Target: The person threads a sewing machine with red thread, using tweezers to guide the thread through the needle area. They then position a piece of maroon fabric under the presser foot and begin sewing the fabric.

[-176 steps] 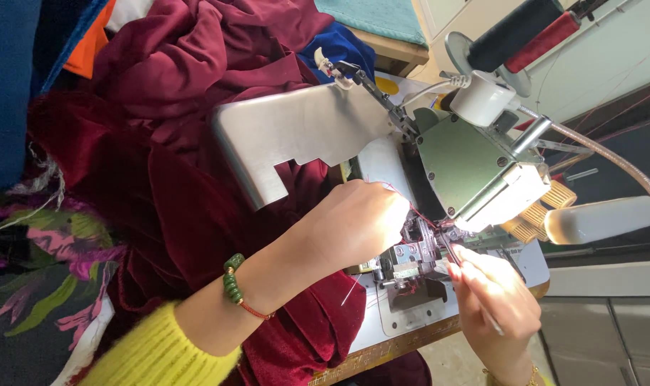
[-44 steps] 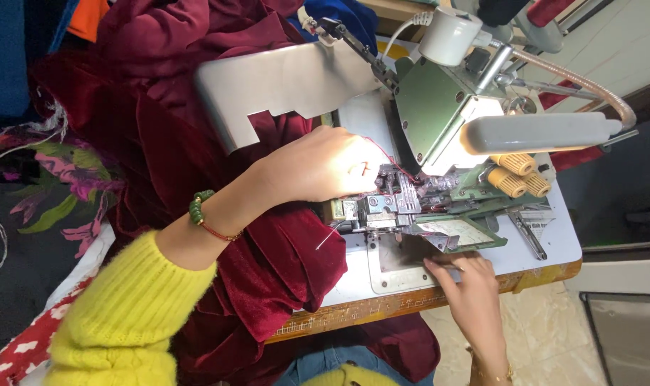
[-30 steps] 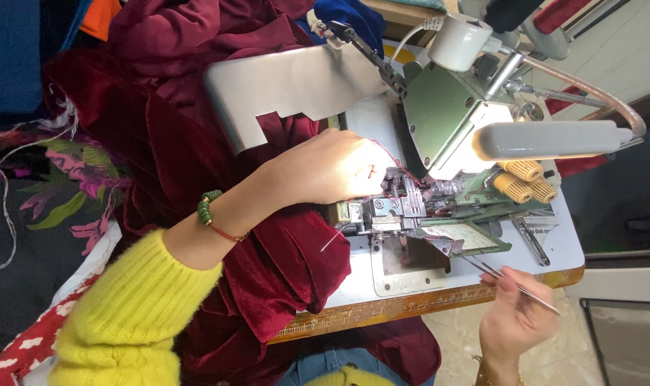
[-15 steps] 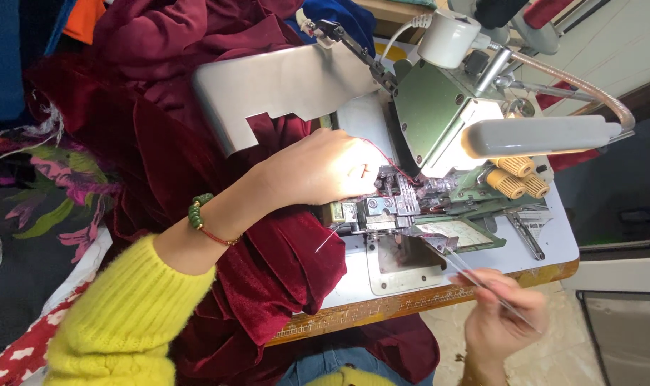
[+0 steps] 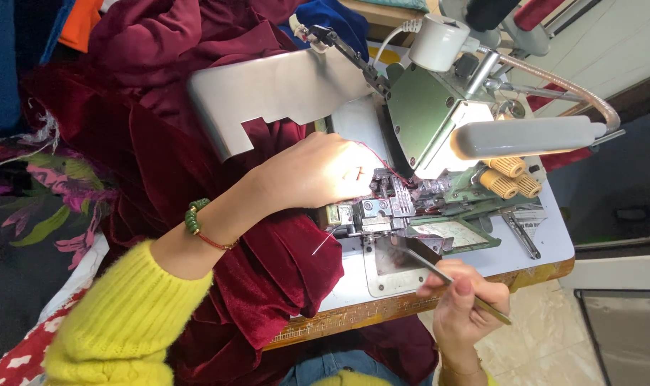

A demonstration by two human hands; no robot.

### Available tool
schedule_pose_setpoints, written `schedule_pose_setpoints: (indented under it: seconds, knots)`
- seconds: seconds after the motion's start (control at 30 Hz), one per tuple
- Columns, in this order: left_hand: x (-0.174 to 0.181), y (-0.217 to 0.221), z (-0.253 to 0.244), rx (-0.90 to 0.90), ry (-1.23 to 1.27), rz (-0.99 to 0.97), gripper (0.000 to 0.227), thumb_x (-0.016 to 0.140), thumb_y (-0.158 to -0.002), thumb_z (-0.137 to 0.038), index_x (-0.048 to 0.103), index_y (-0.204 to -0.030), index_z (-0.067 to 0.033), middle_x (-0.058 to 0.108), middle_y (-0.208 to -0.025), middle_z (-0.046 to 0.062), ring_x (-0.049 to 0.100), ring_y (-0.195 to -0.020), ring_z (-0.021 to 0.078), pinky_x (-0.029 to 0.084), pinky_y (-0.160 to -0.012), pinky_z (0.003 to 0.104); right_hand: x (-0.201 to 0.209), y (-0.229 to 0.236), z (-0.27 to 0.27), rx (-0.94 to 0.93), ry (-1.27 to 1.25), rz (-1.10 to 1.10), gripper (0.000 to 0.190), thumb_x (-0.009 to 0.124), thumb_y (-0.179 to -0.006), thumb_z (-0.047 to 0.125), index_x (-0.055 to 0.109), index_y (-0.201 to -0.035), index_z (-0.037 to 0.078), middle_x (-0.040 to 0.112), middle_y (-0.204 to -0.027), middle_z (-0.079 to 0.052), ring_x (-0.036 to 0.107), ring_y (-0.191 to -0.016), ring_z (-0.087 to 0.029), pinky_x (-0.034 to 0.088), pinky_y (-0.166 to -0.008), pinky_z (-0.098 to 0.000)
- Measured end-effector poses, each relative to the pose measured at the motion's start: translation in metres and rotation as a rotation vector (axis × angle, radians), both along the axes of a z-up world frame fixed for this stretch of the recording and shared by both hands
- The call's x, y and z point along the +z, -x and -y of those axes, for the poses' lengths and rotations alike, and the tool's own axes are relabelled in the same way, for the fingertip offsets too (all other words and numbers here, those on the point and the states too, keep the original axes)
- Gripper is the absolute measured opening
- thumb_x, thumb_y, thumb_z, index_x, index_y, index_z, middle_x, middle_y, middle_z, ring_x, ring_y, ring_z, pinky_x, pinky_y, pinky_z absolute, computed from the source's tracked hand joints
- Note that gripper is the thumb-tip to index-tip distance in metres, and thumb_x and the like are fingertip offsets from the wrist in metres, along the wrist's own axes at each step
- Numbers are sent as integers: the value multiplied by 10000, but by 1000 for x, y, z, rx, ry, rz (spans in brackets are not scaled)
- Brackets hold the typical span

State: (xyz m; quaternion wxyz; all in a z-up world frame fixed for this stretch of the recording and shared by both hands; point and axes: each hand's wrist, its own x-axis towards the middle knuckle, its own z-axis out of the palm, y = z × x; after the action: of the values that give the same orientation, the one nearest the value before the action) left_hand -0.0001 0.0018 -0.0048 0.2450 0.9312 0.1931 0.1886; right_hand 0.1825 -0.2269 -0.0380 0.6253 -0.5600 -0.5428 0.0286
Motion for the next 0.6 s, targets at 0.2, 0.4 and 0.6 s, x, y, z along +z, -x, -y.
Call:
schedule_pose_setpoints:
  seconds: [0.2, 0.4, 0.6]
  knots:
    - [2, 1, 1, 0, 33, -15, 416, 737, -931, -370, 453, -707, -165, 569, -662, 36, 425, -601, 346, 382, -572, 442, 8, -19, 5, 485, -90, -261, 283, 624, -1039, 227, 624, -787, 97, 656, -579, -87, 583, -382, -164, 487, -456, -296]
    - [5, 3, -2, -13, 53, -11, 179, 701, -904, -355, 667, -847, -189, 716, -803, 32, 604, -688, 375, 442, -620, 457, 18, -22, 5, 174, -163, -100, 269, 512, -1053, 271, 306, -933, 144, 446, -501, -146, 400, -337, -192, 365, -461, -352]
    - [22, 13, -7, -63, 202, -83, 460, 726, -920, -356, 407, -629, -200, 450, -611, -50, 405, -587, 158, 320, -604, 341, 32, -34, 13, 544, -1, -496, 377, 442, -1132, 397, 421, -827, 178, 354, -474, 13, 365, -353, -146, 414, -669, -373]
